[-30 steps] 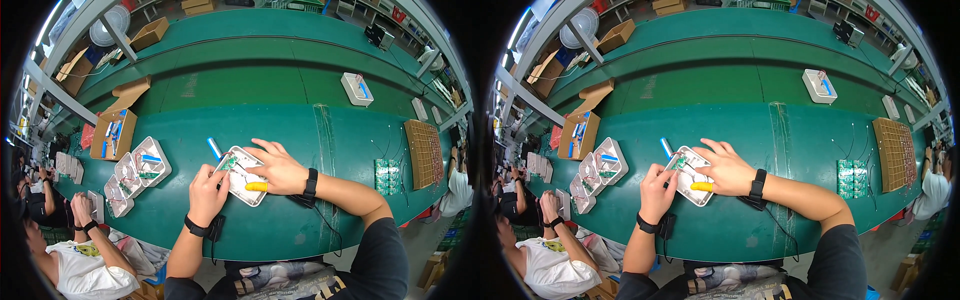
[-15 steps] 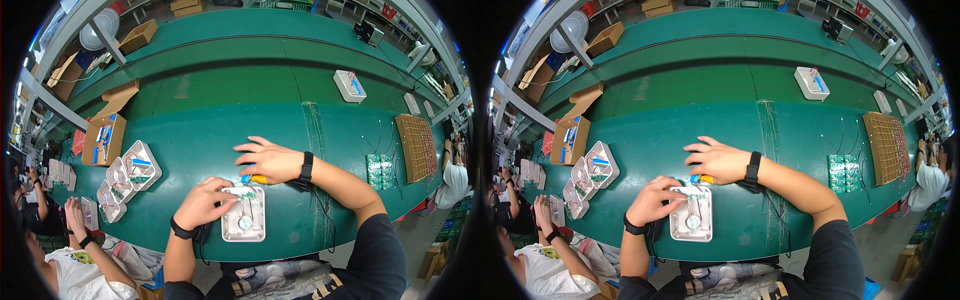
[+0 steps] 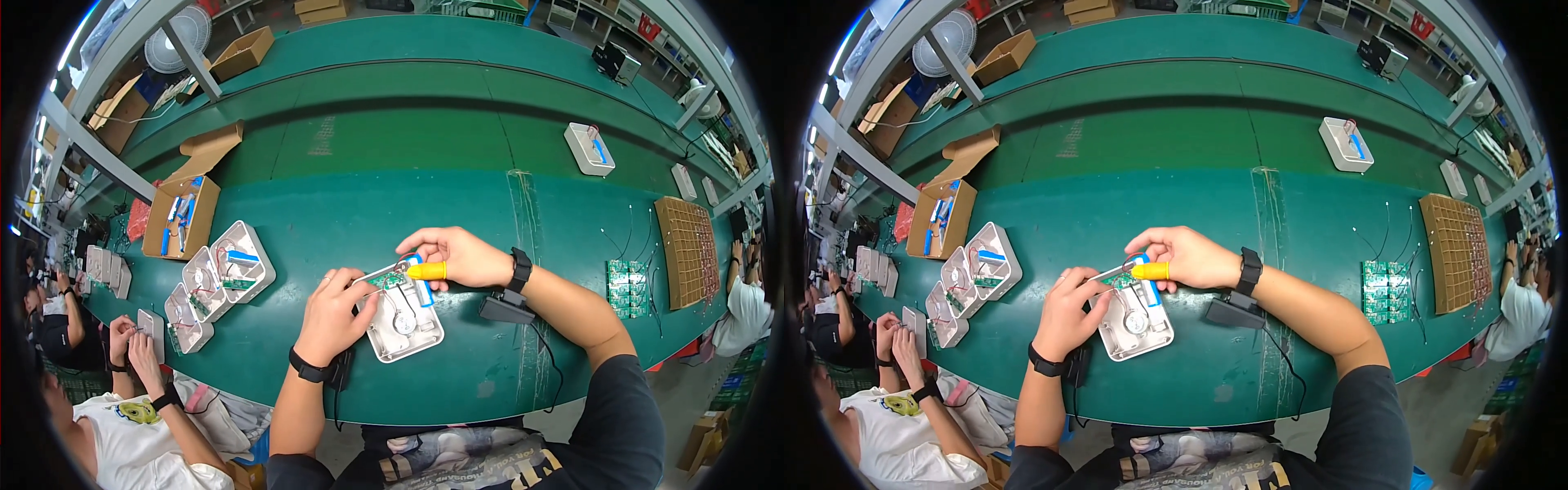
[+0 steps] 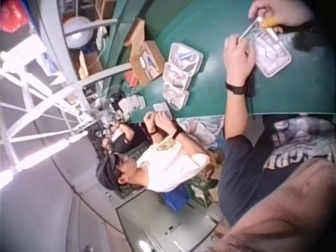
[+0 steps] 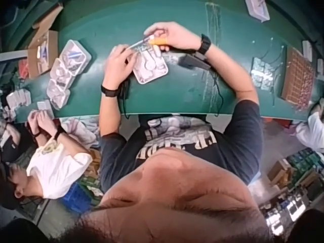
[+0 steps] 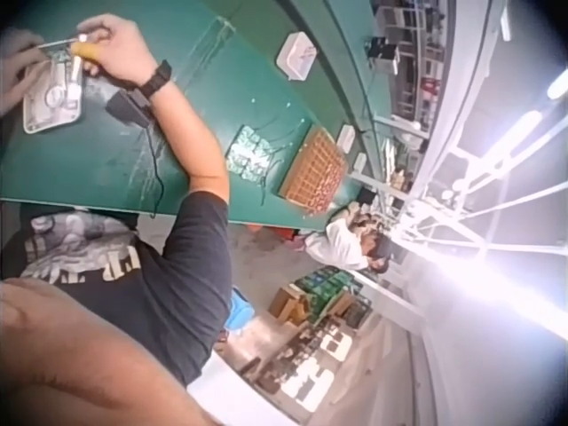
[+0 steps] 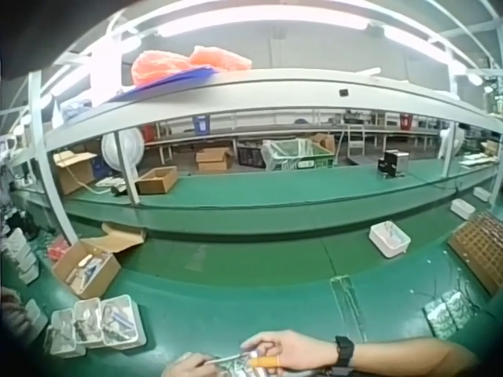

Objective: The person assembles electronic devices by placing a circuit board and a battery into a plastic housing, pressing them into position, and setting the completed unit aside.

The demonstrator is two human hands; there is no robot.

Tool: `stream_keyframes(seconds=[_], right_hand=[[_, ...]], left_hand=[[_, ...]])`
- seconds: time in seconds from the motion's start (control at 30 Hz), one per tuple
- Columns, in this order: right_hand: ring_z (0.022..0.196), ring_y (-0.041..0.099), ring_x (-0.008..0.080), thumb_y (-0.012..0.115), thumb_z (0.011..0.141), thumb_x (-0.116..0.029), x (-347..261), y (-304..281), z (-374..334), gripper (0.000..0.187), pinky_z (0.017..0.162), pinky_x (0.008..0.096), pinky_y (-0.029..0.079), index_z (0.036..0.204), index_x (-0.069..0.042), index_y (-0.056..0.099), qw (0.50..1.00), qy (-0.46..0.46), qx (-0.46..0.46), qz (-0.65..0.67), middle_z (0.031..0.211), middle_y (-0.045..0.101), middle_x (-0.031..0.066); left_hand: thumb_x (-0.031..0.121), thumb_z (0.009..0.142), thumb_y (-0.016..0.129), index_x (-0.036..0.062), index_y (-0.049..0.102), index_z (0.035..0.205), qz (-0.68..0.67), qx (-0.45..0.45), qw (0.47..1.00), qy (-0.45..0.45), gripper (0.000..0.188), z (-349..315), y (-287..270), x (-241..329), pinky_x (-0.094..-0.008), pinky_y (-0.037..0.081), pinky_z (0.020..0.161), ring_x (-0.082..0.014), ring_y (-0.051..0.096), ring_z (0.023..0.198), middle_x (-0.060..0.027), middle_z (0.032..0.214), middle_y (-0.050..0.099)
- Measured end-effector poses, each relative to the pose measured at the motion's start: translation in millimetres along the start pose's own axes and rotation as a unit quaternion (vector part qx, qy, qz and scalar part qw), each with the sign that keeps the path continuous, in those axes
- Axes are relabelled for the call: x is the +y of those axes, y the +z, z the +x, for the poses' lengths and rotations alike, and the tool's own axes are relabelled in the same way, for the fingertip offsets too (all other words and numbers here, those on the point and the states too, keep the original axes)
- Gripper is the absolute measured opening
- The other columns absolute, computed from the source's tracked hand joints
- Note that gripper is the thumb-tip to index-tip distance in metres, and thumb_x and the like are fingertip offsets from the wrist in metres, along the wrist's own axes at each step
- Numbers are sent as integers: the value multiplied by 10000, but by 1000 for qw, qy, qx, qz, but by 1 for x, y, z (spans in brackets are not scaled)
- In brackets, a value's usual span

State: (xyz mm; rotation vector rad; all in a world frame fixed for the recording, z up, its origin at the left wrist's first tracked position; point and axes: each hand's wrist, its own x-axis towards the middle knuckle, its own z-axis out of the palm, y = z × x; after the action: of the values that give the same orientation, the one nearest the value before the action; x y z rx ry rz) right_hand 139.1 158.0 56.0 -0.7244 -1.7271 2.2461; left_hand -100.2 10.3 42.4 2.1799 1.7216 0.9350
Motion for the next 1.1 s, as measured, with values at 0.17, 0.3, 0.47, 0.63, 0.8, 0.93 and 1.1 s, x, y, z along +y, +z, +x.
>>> stream_keyframes(seconds=[0.17,0.3,0.47,0.63,0.8,0.93,1.1], right_hand=[[756,684,101,818,960,-174,-6,14,-13,278,656,307,560,1183,-21,753,936,-97,44,-336,931,738,54],[776,732,228,829,906,-194,2,30,-13,279,707,370,599,1093,3,765,879,-195,48,-433,962,760,93],[957,665,314,879,818,-198,11,38,-8,338,831,399,558,1093,-31,778,757,-312,90,-567,1015,699,107],[1051,603,343,892,765,-110,13,39,-18,357,898,414,536,1081,-21,752,792,-247,129,-544,1108,610,132],[1069,604,327,870,777,-47,21,41,-9,425,894,392,533,1157,-31,679,820,-241,165,-492,1162,599,124],[1097,611,320,852,794,-29,14,30,-9,445,912,385,531,1188,-40,644,878,-189,104,-428,1207,598,127],[1124,630,342,832,831,-32,3,45,-18,412,976,410,528,1200,-24,648,885,-161,110,-422,1278,610,147]], left_hand=[[108,902,779,55,750,928,2,5,1000,-1,65,5,3,1,-429,552,781,-310,669,927,-101,1045,695],[112,903,777,59,752,927,4,11,1000,1,64,3,2,-4,-434,555,782,-319,672,935,-110,1051,697],[144,870,783,85,762,963,26,38,999,26,112,-9,4,-16,-447,593,862,-359,691,1025,-146,1130,716],[198,926,751,97,732,955,-4,47,998,35,106,-3,21,-11,-453,586,806,-326,666,993,-99,1083,673],[203,944,744,100,709,915,5,37,999,21,113,-10,13,-6,-452,575,748,-302,652,944,-79,1033,644],[203,938,749,103,705,905,0,43,999,28,114,-8,11,-6,-450,573,728,-294,652,931,-77,1020,640],[210,935,754,106,719,916,-4,46,999,18,112,-16,3,-2,-435,578,734,-296,663,925,-79,1028,652]])
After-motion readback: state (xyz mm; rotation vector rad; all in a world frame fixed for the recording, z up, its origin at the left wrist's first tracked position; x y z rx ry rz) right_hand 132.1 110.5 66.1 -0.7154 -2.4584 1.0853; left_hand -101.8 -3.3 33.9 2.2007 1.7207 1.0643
